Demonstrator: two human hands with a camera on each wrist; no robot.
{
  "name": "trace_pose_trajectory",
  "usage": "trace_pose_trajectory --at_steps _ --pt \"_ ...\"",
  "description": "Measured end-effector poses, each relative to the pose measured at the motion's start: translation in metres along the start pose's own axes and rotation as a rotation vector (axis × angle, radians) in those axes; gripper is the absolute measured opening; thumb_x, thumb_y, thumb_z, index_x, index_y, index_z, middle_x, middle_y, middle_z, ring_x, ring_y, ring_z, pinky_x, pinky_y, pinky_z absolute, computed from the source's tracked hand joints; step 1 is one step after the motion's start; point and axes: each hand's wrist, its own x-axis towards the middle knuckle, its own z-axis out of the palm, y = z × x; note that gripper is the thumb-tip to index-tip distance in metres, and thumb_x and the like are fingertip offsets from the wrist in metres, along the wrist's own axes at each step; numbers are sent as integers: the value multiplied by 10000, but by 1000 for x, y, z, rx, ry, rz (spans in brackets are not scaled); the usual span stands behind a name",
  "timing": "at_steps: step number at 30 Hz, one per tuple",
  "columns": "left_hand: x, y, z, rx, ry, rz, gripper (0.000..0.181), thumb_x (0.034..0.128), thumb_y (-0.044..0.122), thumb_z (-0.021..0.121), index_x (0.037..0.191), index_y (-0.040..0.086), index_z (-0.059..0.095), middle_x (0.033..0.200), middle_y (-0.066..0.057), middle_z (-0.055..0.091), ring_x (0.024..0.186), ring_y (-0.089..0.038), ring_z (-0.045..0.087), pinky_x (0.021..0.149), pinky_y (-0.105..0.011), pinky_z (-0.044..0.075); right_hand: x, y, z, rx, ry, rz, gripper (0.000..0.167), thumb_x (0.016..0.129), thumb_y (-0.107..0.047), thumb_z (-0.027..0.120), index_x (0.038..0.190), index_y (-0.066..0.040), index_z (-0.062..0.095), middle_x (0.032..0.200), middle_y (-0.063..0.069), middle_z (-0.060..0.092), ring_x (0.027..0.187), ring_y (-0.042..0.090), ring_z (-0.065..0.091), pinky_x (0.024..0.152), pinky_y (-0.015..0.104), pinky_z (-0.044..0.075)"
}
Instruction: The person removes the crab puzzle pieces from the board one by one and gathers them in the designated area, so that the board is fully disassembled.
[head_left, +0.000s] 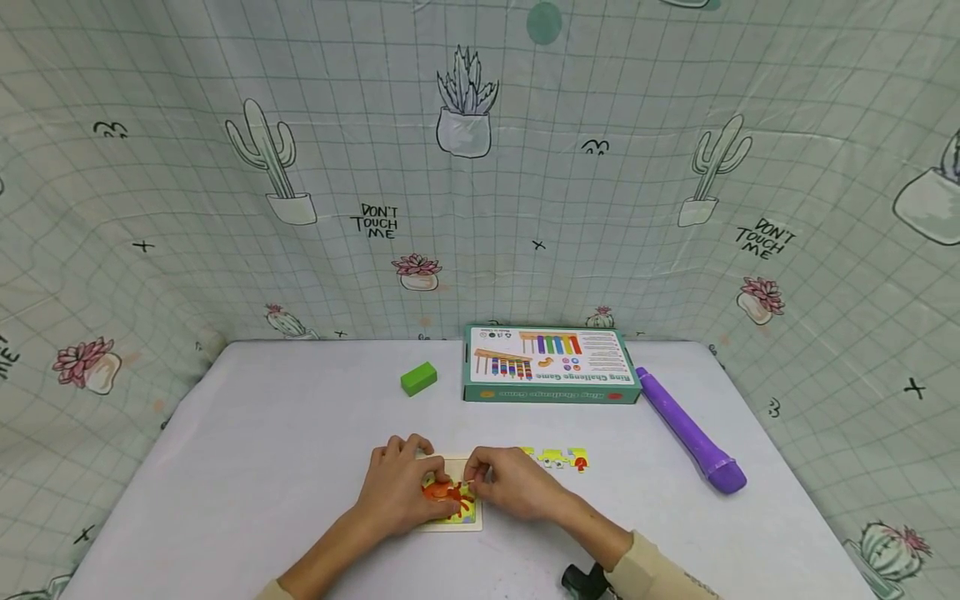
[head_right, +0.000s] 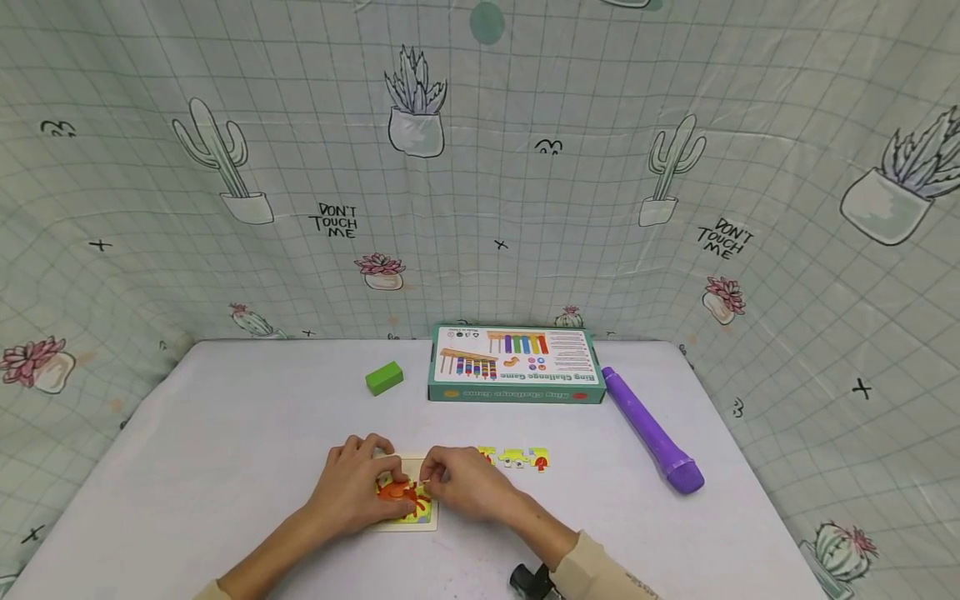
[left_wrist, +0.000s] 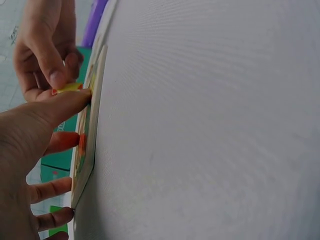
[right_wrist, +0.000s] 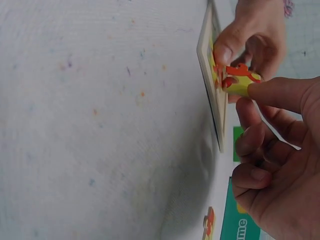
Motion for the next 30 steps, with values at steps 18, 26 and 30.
trace_pose_trajectory --at_steps 18,26,30 --pt "0 -1 0 -24 -37 -20 339 698 700 777 782 391 667 1144 8 569 981 -241 448 874 -522 379 -32 45 -53 -22 83 84 82 920 -124 667 939 -202 682 827 -101 631 703 85 549 625 247 449" --pt "0 -1 -1 -31 -31 -18 326 705 685 783 784 386 681 1144 3 571 984 -247 452 875 -529 382 -57 71 -80 -26 90 157 59 914 -130 666 940 -170 700 829 -68 633 763 100 559 670 248 459" --pt "0 -1 0 -35 -33 -17 316 707 666 796 788 379 690 1141 -1 572 982 -241 449 877 -528 383 -69 80 -91 -15 60 176 43 917 -154 687 948 -138 711 825 -55 652 756 100 570 671 248 461"
